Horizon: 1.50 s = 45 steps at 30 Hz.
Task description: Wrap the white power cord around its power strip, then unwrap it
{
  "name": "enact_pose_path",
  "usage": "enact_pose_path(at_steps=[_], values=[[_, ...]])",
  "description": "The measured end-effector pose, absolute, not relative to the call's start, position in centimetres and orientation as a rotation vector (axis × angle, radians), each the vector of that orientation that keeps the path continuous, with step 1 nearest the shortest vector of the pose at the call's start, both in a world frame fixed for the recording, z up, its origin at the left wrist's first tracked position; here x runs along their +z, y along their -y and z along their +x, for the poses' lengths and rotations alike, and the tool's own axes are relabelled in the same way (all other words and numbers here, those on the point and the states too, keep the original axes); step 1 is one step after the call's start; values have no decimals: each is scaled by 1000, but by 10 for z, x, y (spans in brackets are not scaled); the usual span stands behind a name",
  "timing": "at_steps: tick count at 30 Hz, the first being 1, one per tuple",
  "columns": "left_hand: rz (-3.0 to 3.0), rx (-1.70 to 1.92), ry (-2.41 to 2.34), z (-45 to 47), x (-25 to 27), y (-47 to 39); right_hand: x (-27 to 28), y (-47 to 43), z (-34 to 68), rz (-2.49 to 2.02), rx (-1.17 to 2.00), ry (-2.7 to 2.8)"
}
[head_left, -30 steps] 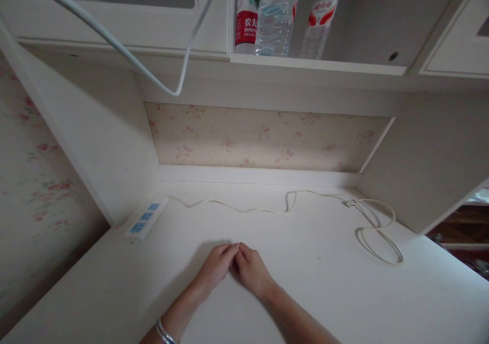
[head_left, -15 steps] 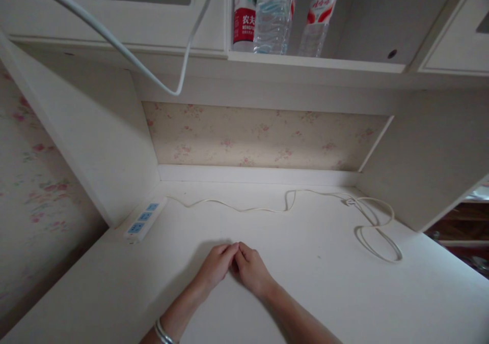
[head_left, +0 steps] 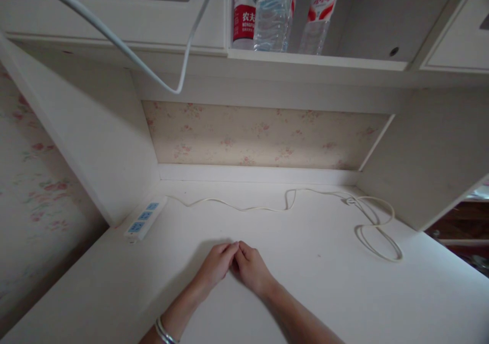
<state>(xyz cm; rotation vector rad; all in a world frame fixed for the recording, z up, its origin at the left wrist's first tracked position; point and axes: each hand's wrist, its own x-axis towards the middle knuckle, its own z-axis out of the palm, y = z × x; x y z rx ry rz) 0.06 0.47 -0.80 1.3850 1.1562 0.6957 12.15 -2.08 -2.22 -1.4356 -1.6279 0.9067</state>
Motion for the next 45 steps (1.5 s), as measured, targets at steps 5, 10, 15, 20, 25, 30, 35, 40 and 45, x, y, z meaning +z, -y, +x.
enact_pose_path(at_steps=[5,10,15,20,25,30,35,40,45], values=[[1406,699,-1140,0,-10,-5,-22,21,122,-1444,913,1626],[1384,693,-1149,0,-7,-4,-21,21,122,-1442,905,1636],[1383,692,-1160,0,-7,-4,-22,21,122,-1443,896,1623],[1384,699,-1162,1,-7,-4,-24,21,122,-1426,914,1632],[1366,714,-1168,2,-2,-2,-25,21,123,-1433,897,1657],[1369,700,-1174,1,0,-1,-24,21,122,-1444,892,1636],[1368,706,-1174,1,-2,-2,-23,21,123,-1422,915,1636],[1360,683,-1189,1,1,0,-21,22,123,-1427,898,1645],[1347,702,-1191,2,4,2,-22,22,123,-1426,894,1642]])
